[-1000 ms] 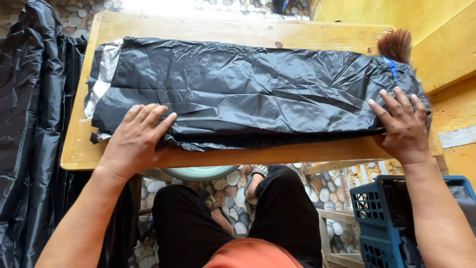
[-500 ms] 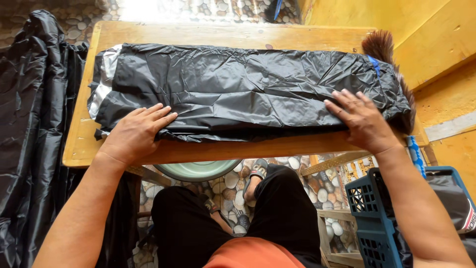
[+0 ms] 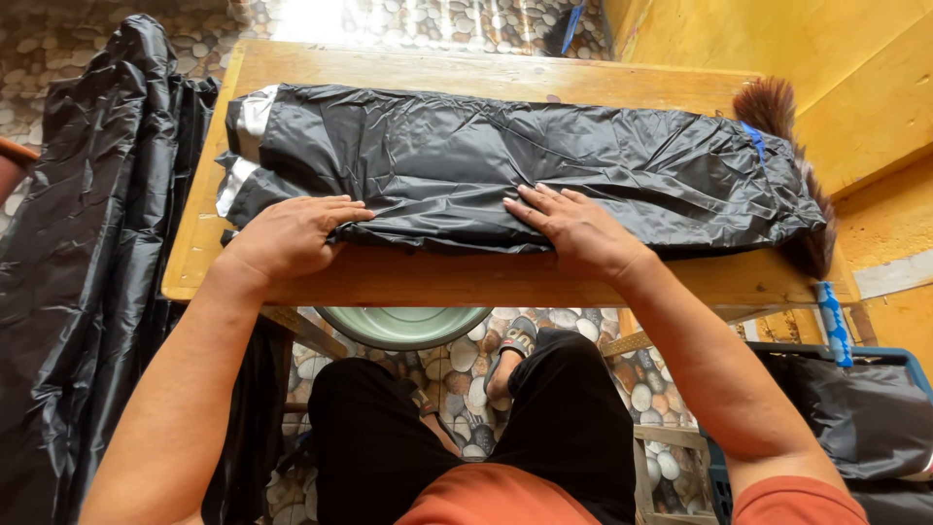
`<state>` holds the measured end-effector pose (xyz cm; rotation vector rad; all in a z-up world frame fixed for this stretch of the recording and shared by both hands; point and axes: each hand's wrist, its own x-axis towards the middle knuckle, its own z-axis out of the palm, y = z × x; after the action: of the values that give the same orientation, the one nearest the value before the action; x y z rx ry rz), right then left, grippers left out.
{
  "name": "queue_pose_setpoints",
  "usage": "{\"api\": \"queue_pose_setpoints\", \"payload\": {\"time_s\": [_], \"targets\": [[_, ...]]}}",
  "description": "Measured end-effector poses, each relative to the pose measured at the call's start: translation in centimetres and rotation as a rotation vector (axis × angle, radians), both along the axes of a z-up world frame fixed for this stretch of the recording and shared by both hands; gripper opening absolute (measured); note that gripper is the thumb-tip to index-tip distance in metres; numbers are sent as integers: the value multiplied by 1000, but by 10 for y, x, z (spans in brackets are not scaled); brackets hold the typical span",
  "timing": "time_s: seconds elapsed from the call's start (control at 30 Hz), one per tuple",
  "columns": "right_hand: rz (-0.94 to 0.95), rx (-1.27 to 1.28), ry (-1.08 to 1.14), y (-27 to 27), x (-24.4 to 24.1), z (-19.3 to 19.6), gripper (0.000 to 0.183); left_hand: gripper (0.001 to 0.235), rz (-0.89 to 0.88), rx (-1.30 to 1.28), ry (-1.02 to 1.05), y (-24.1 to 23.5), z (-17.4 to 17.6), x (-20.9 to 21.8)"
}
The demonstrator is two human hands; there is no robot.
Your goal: The person cleans a small black package on a wooden table using a feather duster, then places it in a blue crate. They then retrieve a larger black package, clean it with the duster, and fold it on the table.
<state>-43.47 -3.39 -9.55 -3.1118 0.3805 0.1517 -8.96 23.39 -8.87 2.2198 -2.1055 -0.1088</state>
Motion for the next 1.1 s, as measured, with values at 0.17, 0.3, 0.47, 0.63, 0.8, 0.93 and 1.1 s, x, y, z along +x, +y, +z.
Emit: {"api": "queue_pose_setpoints", "payload": {"time_s": [0.17, 0.3, 0.47, 0.63, 0.8, 0.93, 1.1], "targets": [[-32, 254, -45, 9, -6, 62, 76, 42, 176, 146, 189, 4, 58, -24], [-264, 516, 73, -4, 2, 81, 53, 43, 285, 214, 186, 0, 68, -10], [-377, 616, 152, -38, 6, 73, 35, 51, 366, 256, 64, 18, 103, -14], [-394, 752, 123, -58, 7, 67, 22, 54, 352, 273, 105, 23, 84, 0], [-449, 745, 121, -42, 13, 90, 20, 45, 449, 250, 351, 27, 112, -11], [-449, 677, 170, -50, 14, 99, 28, 49, 453, 275, 537, 15, 116, 7], [-468, 604, 210, -73, 19, 99, 30, 57, 478, 270, 553, -9, 90, 51]]}}
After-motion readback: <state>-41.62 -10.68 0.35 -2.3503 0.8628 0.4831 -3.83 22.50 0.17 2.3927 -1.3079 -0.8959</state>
